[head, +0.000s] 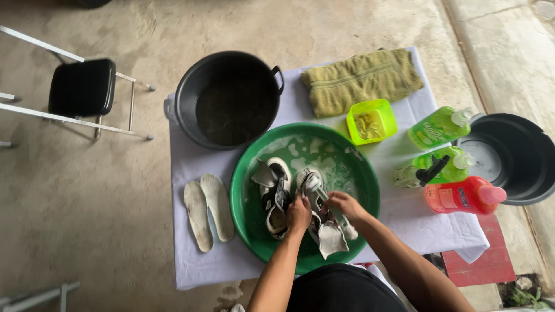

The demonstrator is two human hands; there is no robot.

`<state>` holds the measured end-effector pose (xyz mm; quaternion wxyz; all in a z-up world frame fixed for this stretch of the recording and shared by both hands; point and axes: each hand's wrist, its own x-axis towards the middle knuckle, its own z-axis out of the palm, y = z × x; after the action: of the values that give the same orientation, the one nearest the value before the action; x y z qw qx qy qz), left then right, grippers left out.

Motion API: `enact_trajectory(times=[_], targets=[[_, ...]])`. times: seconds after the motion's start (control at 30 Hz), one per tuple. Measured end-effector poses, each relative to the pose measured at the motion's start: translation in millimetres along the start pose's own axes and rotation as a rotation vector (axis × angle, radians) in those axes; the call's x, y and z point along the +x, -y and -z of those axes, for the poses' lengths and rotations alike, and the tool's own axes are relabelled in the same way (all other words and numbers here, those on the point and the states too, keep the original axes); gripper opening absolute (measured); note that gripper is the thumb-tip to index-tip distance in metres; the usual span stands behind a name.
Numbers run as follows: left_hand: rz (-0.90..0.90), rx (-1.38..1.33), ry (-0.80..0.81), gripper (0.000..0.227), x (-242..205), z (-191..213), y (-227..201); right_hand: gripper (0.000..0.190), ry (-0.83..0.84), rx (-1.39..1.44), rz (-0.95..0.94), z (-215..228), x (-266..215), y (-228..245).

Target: The person washes a pair of black and white sneakers in a green basin with soapy water. They scrub the exterior fabric, the soles, and the inner lining using a brush and liquid soap.

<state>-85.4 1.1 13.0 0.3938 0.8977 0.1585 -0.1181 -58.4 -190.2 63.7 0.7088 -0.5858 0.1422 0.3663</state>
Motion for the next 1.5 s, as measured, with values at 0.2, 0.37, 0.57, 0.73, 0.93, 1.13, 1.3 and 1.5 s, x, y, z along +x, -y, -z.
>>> enact_trajectory(times=[0.2,0.37,0.57,0.73,0.93,1.13,1.3,1.5], targets=[[-0.061,-0.036,-0.037,0.053,-3.2,5.4,-6.0,0.016,-0.014,-0.034,0.006,-6.6,39.7,-14.8],[-0.065,-0.046,-0.023,0.054,-9.8,12.0,-7.8,0.013,-0.012,0.029,-0.002,-11.9,37.3,-9.8],[-0.058,-0.06,-0.01,0.055,-8.2,15.4,-12.7,0.015,-0.027,0.058,0.006,1.0,29.0,-8.3],[-0.064,-0.047,-0.027,0.05,-5.9,11.7,-9.8,0.014,-0.072,0.096,0.017,-7.2,57.9,-28.9],[0.037,-0.021,0.024,0.046,16.2,3.1,0.8,0.013,-0.075,0.075,0.029,-10.6,26.7,-21.5],[0.12,0.023,0.142,0.079,29.9,-2.7,7.5,0.014,-0.025,-0.06,-0.01,-22.2,6.3,3.9],[0.177,-0.219,0.067,0.08,-8.1,-5.1,8.9,0.023,0.127,-0.219,-0.006,-28.9,-12.4,17.3],[0.366,-1.149,0.114,0.04,-18.0,-49.4,3.7,0.03,0.182,-0.529,-0.028,-31.2,-30.1,43.9]])
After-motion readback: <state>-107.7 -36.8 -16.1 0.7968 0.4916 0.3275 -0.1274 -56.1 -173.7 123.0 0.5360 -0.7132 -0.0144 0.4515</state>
